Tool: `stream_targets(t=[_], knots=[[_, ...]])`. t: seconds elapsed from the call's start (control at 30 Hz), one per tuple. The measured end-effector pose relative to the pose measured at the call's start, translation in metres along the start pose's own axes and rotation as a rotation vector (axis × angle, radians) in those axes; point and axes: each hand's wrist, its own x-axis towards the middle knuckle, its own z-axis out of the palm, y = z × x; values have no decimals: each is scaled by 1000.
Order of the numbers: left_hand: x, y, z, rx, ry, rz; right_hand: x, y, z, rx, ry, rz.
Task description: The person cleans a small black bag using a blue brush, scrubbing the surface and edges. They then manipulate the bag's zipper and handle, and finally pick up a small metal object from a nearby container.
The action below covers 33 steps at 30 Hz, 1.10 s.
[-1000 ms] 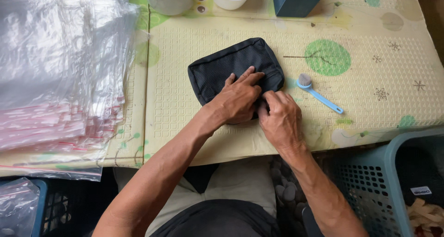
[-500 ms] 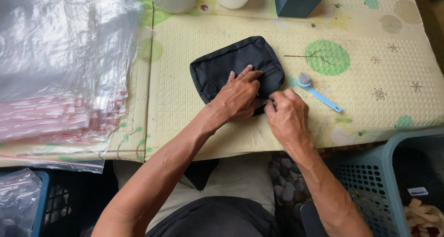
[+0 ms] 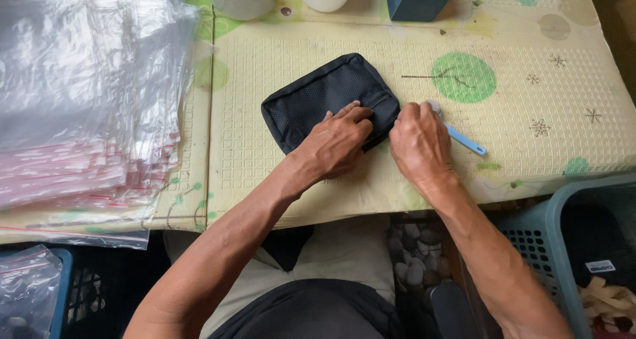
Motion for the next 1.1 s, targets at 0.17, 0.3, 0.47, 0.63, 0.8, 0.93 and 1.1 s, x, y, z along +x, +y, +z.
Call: stream_targets(t=[0.17, 0.3, 0.47, 0.63, 0.8, 0.93, 1.1], knots=[[16, -11, 47, 87, 185, -24, -11, -15, -15, 466, -133, 420], [28, 5, 42, 216, 367, 48, -23, -26, 6, 609, -9, 601], [30, -9, 69, 206, 395, 82, -17, -20, 8, 701, 55, 672], [17, 5, 33, 120, 335, 116, -17, -11, 25, 689, 126, 648], [16, 5, 33, -68, 213, 172, -12, -3, 37, 634, 200, 595], [13, 2, 17, -132, 149, 232, -4, 3, 29, 676, 215, 491], [14, 3, 9, -208, 110, 255, 1, 3, 43, 639, 190, 378]])
